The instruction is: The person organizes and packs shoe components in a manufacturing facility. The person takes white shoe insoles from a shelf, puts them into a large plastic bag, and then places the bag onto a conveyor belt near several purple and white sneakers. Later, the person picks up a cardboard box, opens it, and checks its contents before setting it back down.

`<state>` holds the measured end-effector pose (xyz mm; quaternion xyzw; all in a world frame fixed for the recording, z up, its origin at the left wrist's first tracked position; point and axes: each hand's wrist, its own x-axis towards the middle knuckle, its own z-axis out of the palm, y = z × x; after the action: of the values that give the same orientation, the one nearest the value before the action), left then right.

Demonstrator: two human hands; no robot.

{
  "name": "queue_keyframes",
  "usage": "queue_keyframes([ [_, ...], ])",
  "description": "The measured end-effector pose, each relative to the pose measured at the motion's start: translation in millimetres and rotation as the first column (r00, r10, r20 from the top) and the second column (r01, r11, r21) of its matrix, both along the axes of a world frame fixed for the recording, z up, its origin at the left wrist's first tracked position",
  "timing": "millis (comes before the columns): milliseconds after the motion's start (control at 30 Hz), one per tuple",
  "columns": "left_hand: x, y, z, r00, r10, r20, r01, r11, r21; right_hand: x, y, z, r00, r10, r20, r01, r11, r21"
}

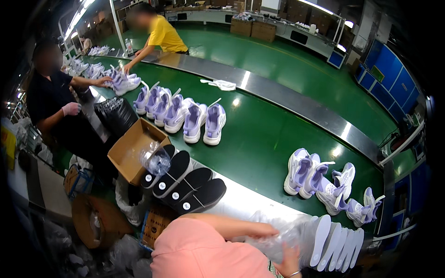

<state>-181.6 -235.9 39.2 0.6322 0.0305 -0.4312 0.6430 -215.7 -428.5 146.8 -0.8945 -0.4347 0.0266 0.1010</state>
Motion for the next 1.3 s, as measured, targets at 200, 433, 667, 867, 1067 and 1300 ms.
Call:
queue_keyframes([
  [200,-47,41,11,0.787,-0.306,0.536,0.067,0.905,0.42,-46,-25,-82,0.434,-0.289,-0.853,0.647,0.759,0.071],
  [433,-49,12,58,0.478,-0.462,0.747,0.363,0.878,0.311,-52,-43,-60,0.126,-0.107,-0.986,0.856,0.515,0.053],
  [667,-82,-92,26,0.901,-0.349,0.26,0.345,0.937,0.059,-150,-96,-6,0.719,-0.686,-0.112,0.649,0.605,0.461],
  [867,-149,-183,72,0.69,-0.639,0.339,0.679,0.734,0.003,-272,-116,-21,0.292,-0.801,-0.522,0.954,0.204,0.219],
  [1067,-218,-253,92,0.34,-0.879,0.334,0.927,0.374,0.038,-373,-154,-27,0.487,-0.788,-0.377,0.681,0.073,0.728],
  [1300,-264,-293,86,0.251,-0.921,0.296,0.963,0.268,0.016,-421,-162,-27,0.25,-0.659,-0.709,0.658,-0.421,0.624],
])
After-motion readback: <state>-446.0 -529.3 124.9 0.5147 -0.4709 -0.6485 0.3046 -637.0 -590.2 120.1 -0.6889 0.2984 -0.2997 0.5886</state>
